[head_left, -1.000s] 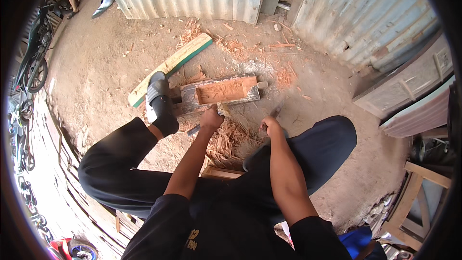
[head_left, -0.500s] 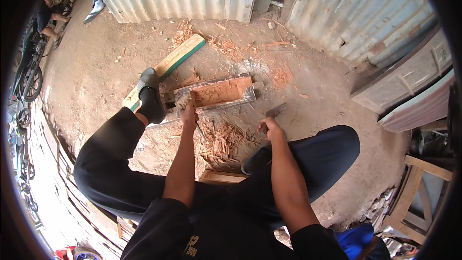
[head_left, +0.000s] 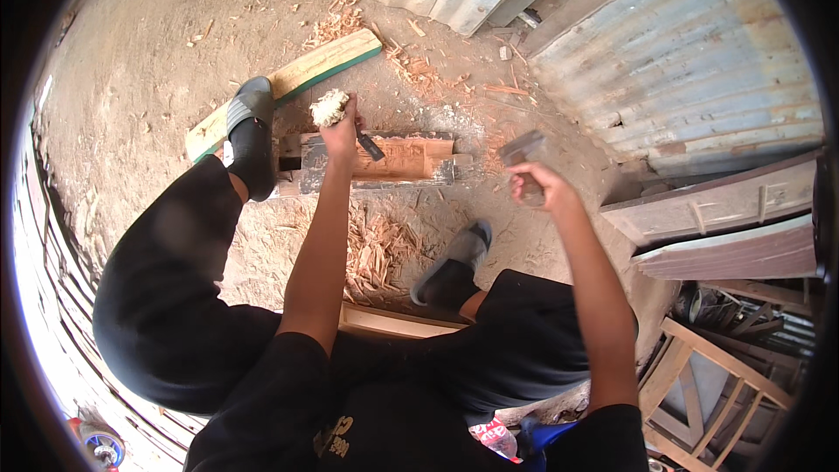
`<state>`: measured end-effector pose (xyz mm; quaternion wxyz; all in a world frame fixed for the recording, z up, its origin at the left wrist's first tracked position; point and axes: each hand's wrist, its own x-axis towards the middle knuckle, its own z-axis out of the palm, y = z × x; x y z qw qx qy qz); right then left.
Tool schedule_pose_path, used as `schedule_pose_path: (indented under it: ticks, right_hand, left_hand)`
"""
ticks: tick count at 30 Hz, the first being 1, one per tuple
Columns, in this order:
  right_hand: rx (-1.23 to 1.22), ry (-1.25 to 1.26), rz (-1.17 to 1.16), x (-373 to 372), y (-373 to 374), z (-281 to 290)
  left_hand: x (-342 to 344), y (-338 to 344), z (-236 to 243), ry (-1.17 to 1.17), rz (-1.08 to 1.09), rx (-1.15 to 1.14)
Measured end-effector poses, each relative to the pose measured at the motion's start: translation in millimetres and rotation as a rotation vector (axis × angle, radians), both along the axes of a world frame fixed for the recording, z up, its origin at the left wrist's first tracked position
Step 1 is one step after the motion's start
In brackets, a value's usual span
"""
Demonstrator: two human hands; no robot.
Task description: The person sits on the ground and uses a chisel and hammer to carve a rectangular recess into a piece of wood. They repeatedly strike the chisel to remove wood chips and occasionally clear the debris from the carved area.
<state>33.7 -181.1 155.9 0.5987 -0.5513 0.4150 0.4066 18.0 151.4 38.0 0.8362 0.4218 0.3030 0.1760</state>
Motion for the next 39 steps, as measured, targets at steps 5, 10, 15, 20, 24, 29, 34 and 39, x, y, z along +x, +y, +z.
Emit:
schedule_pose_path:
  ticks: [5, 10, 15, 20, 24, 29, 34, 39]
  right_hand:
    - [-0.263, -0.173, 0.377, 60, 12, 102]
    - [-0.034, -0.208, 0.345, 100, 16, 80]
    - [-0.049, -0.147, 0.283, 88, 5, -15]
    - [0.080, -0.058, 0.068, 42, -34, -116]
    - [0.470, 0.081, -0.371, 25, -79, -153]
    - [0.315, -0.025, -0.301, 15, -81, -161]
    - [0.098, -0.100, -0.305, 9, -76, -164]
    - [0.338, -0.025, -0.370, 14, -67, -161]
  left_hand:
    - [5, 6, -33, 0.015, 0.167, -0.029]
    - [9, -14, -34, 0.201, -0.087, 0.145]
    - [36, -90, -14, -0.291, -0.726, 0.492]
    - [72, -161, -1, -0.312, -1.047, 0.945]
    - [93, -199, -24, -0.313, -1.247, 1.025]
    - [80, -209, -29, -0.292, -1.420, 0.911]
    - [68, -205, -46, -0.351, -1.397, 0.984]
    - [65, -205, -69, -0.283, -1.395, 1.093]
